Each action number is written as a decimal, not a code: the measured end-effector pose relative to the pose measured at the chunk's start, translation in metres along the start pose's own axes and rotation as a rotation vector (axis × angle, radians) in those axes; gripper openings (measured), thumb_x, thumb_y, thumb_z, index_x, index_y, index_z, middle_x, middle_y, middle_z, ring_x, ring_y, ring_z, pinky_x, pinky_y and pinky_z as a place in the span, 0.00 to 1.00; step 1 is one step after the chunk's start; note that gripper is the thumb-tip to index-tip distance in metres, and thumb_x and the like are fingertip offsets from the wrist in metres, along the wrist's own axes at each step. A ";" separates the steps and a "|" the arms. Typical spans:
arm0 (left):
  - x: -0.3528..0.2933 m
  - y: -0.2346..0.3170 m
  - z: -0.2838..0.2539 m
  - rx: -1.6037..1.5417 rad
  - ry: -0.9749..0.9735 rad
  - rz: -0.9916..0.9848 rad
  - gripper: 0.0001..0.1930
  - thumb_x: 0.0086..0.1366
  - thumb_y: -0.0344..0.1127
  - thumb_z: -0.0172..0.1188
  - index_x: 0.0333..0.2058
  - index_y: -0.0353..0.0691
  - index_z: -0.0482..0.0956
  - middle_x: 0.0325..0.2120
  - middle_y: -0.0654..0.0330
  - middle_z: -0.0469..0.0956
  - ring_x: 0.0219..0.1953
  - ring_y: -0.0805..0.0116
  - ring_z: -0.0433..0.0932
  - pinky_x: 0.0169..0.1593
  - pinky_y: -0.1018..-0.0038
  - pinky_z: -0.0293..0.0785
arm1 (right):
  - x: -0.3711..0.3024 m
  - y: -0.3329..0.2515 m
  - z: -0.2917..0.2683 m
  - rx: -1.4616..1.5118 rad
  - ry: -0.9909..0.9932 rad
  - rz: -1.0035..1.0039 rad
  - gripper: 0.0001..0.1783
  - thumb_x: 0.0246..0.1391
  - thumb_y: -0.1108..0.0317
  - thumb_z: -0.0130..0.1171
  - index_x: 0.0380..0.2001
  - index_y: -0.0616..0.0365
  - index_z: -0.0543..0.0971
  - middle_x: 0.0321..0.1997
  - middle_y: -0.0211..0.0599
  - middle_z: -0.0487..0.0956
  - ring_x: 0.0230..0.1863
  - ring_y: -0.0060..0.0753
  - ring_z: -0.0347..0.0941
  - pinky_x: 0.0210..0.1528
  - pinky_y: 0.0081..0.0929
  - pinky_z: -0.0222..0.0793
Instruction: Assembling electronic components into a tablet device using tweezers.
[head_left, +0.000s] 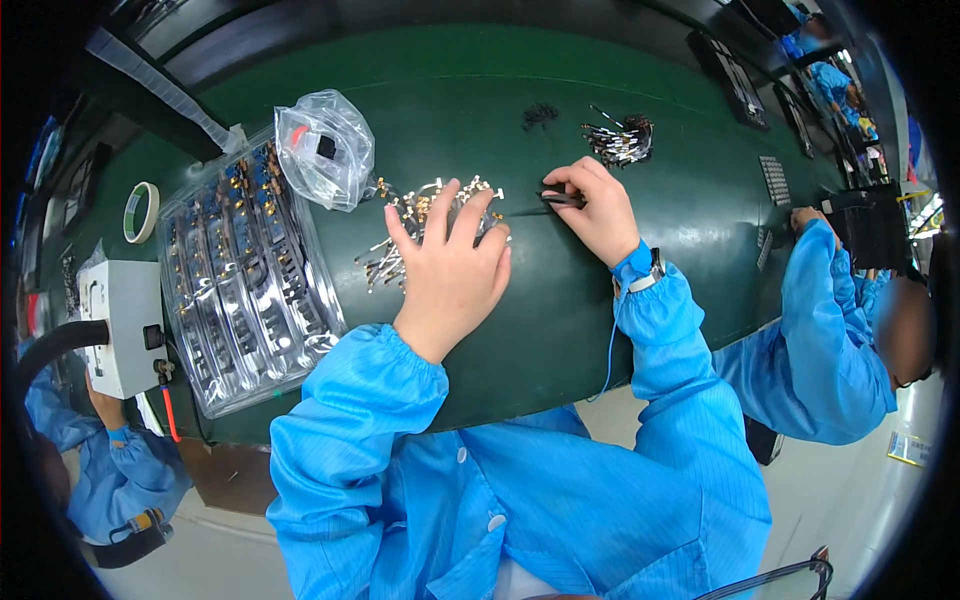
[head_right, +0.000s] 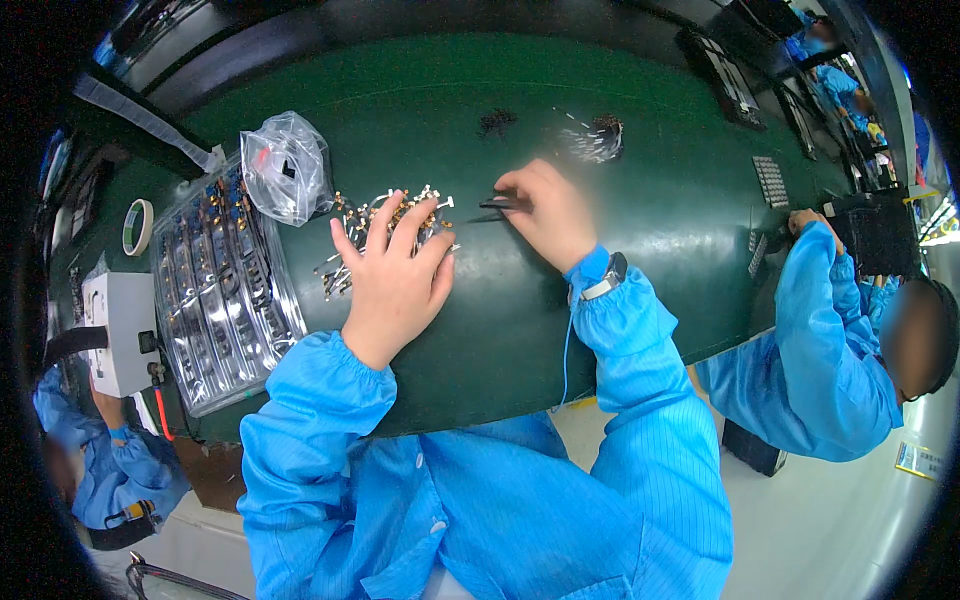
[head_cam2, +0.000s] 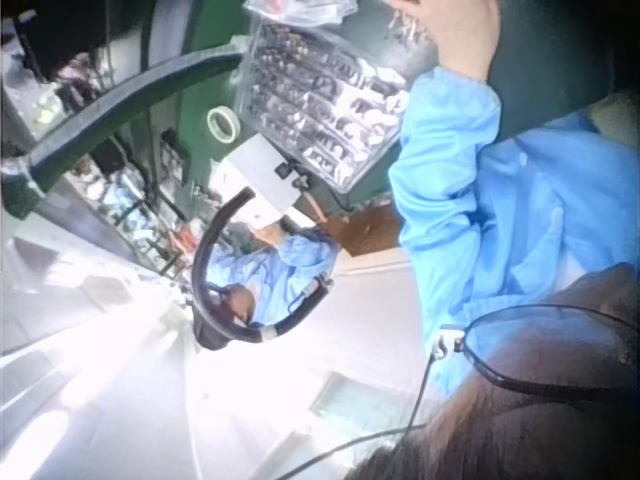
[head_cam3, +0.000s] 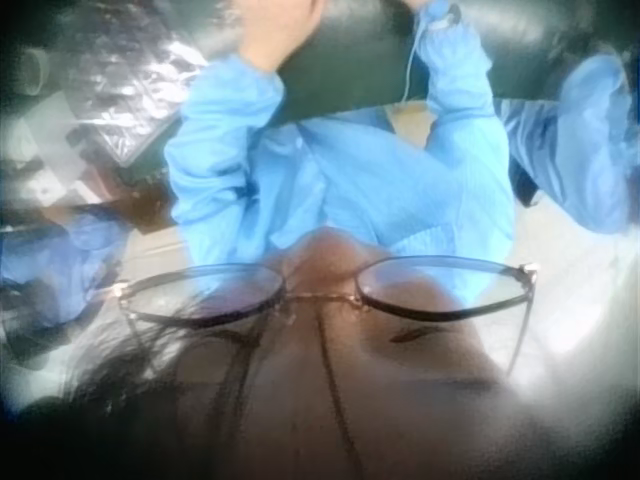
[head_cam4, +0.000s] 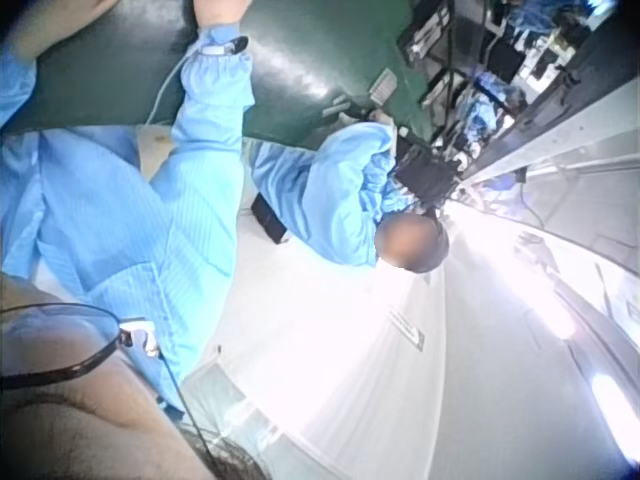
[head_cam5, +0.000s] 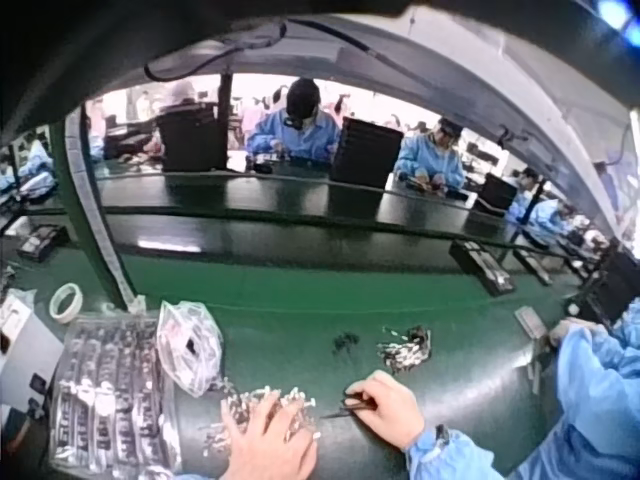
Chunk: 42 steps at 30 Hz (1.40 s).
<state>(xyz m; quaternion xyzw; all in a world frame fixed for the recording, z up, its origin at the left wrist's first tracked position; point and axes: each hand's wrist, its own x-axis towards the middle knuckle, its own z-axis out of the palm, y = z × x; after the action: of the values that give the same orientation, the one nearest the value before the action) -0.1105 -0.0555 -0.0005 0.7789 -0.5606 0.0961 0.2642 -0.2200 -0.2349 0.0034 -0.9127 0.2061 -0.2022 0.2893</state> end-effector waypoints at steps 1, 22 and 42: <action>-0.001 0.001 -0.003 0.015 0.012 0.020 0.07 0.52 0.39 0.60 0.31 0.50 0.78 0.46 0.65 0.69 0.56 0.58 0.63 0.53 0.30 0.44 | 0.001 0.002 -0.002 -0.020 -0.019 0.012 0.12 0.39 0.78 0.60 0.32 0.57 0.77 0.29 0.35 0.72 0.30 0.32 0.73 0.31 0.26 0.69; -0.006 0.001 -0.004 0.062 -0.132 0.066 0.20 0.52 0.47 0.61 0.45 0.53 0.75 0.51 0.67 0.68 0.58 0.63 0.62 0.55 0.32 0.43 | -0.002 0.005 0.003 0.012 -0.052 -0.036 0.09 0.42 0.78 0.59 0.30 0.56 0.77 0.30 0.33 0.73 0.32 0.30 0.74 0.33 0.25 0.70; -0.004 -0.005 -0.001 -0.009 -0.089 0.077 0.13 0.53 0.40 0.61 0.39 0.53 0.78 0.48 0.69 0.71 0.57 0.65 0.64 0.55 0.32 0.44 | -0.006 -0.007 0.000 -0.184 -0.193 -0.552 0.12 0.37 0.69 0.66 0.30 0.51 0.79 0.30 0.28 0.74 0.29 0.33 0.72 0.29 0.28 0.67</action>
<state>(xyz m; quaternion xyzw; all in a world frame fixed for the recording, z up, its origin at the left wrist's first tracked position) -0.1068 -0.0508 -0.0028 0.7590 -0.6020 0.0688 0.2385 -0.2231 -0.2271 0.0066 -0.9715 -0.0608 -0.1662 0.1576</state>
